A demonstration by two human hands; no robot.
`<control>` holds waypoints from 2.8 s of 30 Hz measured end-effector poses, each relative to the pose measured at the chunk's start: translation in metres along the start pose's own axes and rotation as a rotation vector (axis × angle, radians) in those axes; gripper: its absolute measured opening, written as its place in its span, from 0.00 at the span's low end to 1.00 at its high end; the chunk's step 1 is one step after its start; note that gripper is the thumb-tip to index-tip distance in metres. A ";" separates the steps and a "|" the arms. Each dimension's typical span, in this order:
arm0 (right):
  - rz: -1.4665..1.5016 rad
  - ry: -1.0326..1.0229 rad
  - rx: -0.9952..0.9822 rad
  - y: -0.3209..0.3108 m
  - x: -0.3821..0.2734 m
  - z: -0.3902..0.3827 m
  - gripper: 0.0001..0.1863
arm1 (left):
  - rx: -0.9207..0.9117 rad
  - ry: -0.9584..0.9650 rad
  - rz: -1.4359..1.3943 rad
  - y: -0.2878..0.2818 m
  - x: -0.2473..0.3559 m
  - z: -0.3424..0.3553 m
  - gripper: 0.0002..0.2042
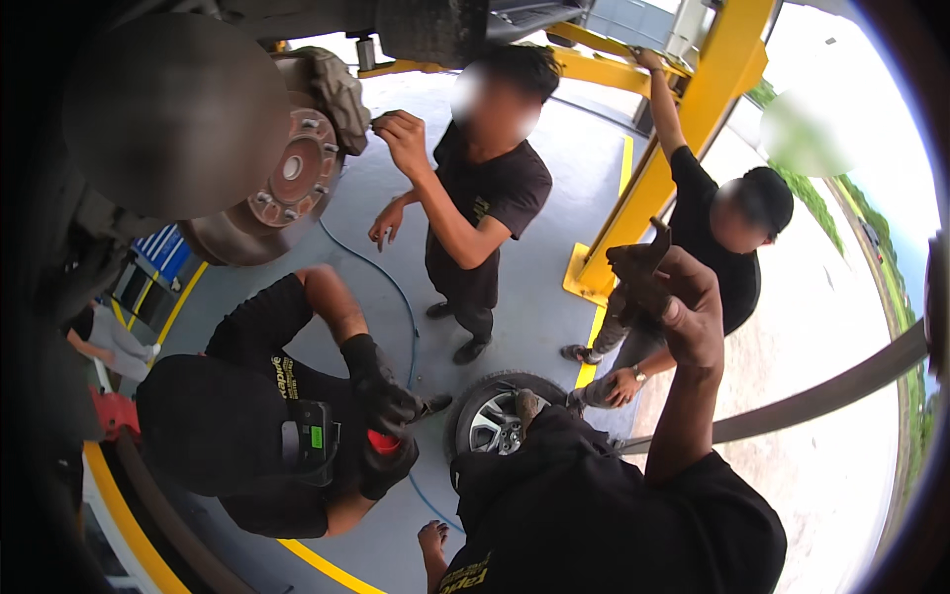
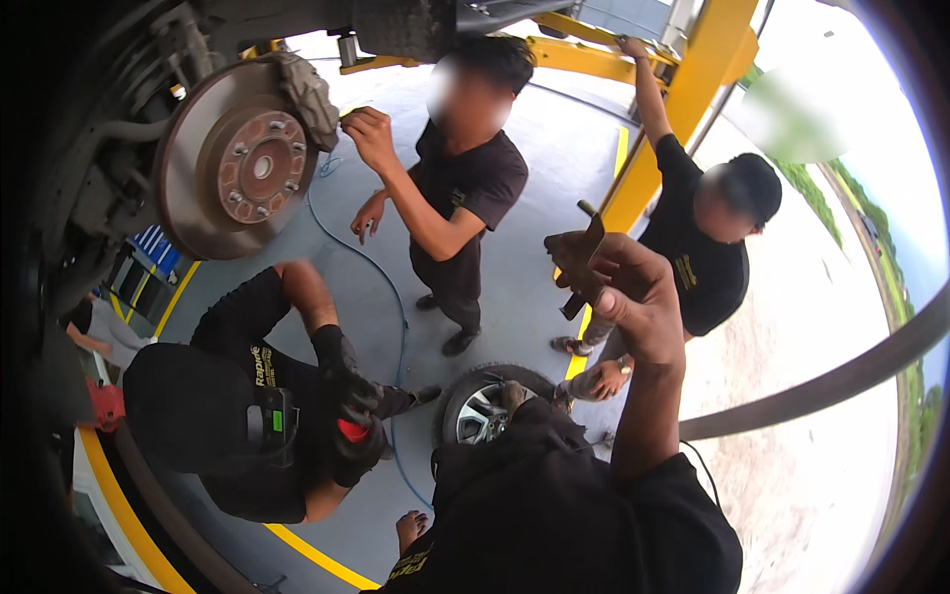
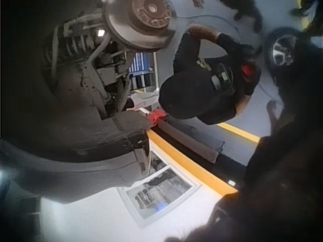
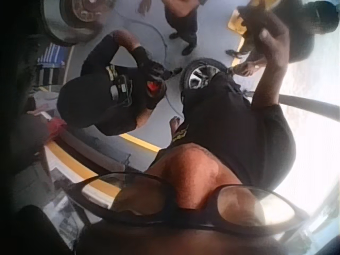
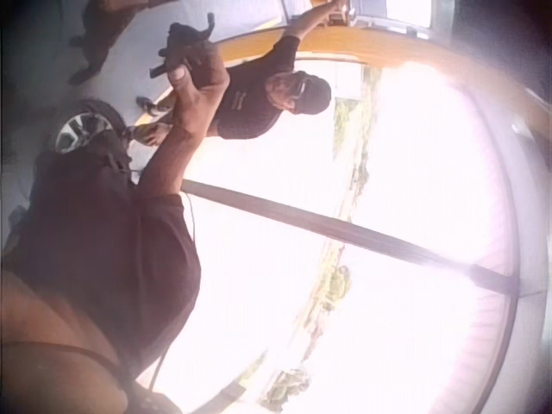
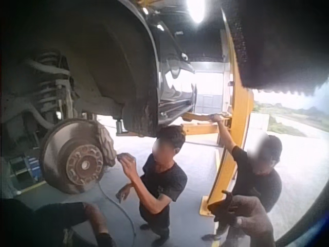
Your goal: The person removes brake pads from a car's caliper, then installs a tire onto the wheel hub and tightens the lug nuts by hand. The task occurs in a professional auto repair shop with a vehicle on a lift.
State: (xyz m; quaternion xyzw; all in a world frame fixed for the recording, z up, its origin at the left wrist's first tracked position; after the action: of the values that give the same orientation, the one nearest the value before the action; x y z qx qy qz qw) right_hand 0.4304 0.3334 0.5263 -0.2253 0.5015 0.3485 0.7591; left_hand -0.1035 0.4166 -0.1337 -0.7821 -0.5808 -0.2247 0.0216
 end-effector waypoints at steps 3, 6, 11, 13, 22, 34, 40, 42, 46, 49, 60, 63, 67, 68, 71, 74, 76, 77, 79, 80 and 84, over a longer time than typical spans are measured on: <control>0.109 -0.046 -0.083 0.018 0.005 0.024 0.37 | 0.211 0.024 0.067 0.029 -0.004 0.000 0.17; 0.170 -0.029 -0.168 0.024 0.015 0.041 0.36 | 0.162 0.258 0.239 0.037 -0.024 -0.013 0.16; 0.186 -0.048 -0.220 0.011 0.047 0.066 0.42 | 0.027 0.584 0.791 0.063 -0.042 -0.034 0.13; 0.211 -0.055 -0.223 0.005 0.057 0.078 0.41 | 0.011 0.676 0.904 0.071 -0.058 -0.029 0.13; 0.212 0.085 -0.395 -0.037 0.117 0.165 0.35 | 0.248 0.530 1.116 0.178 -0.045 -0.034 0.12; 0.329 0.040 -0.716 -0.090 0.161 0.271 0.33 | 0.529 0.262 0.194 0.351 0.076 -0.008 0.18; 0.383 0.095 -0.817 -0.067 0.189 0.300 0.32 | 0.644 0.180 0.661 0.365 0.069 -0.033 0.21; 0.378 0.077 -0.812 -0.056 0.196 0.311 0.32 | 0.710 0.105 0.802 0.360 0.072 -0.039 0.20; 0.390 0.100 -0.815 -0.027 0.198 0.324 0.31 | 0.819 0.075 0.691 0.362 0.134 -0.042 0.19; 0.502 0.088 -0.786 -0.006 0.205 0.331 0.31 | 0.674 0.195 0.627 0.364 0.201 -0.047 0.17; 0.378 -0.097 -0.711 0.026 0.221 0.416 0.33 | -0.200 0.906 1.106 0.582 0.529 -0.269 0.22; 0.397 -0.075 -0.709 0.050 0.234 0.471 0.34 | 0.263 1.756 0.943 0.595 0.625 -0.311 0.18; 0.613 -0.062 -0.794 0.114 0.249 0.534 0.34 | 1.004 2.046 0.732 0.583 0.756 -0.370 0.27; 0.611 -0.075 -0.801 0.131 0.257 0.547 0.34 | 0.978 2.027 0.809 0.583 0.791 -0.381 0.29; 0.582 -0.097 -0.854 0.170 0.267 0.567 0.33 | 0.910 1.913 1.174 0.574 0.853 -0.404 0.31; 0.528 -0.086 -0.909 0.187 0.269 0.577 0.32 | 0.915 1.847 1.334 0.563 0.882 -0.401 0.31; 0.508 -0.116 -0.939 0.195 0.267 0.582 0.34 | 0.952 1.851 1.384 0.559 0.890 -0.392 0.32; 0.495 -0.127 -0.958 0.197 0.265 0.582 0.34 | 0.968 1.886 1.408 0.556 0.891 -0.389 0.31; 0.424 -0.170 -0.971 0.203 0.267 0.588 0.36 | 0.992 1.960 1.450 0.553 0.893 -0.386 0.30; 0.391 -0.189 -0.984 0.206 0.267 0.587 0.37 | 1.005 2.000 1.528 0.555 0.895 -0.385 0.29; 0.461 -0.163 -0.939 0.215 0.275 0.578 0.40 | 0.954 2.025 1.573 0.562 0.894 -0.384 0.30</control>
State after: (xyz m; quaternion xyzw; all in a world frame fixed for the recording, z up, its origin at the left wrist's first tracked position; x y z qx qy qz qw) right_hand 0.6870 0.9574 0.5038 -0.3972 0.2675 0.7097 0.5167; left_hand 0.4880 0.9246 0.6755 -0.3144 0.2625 -0.4015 0.8192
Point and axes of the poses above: each hand's wrist, its own z-axis towards the middle knuckle, its own y-axis out of the palm, x = y × z, the point moved 2 cm from there along z, towards the middle knuckle, and after that the axes turned 2 degrees about z, right-handed, at the moved point
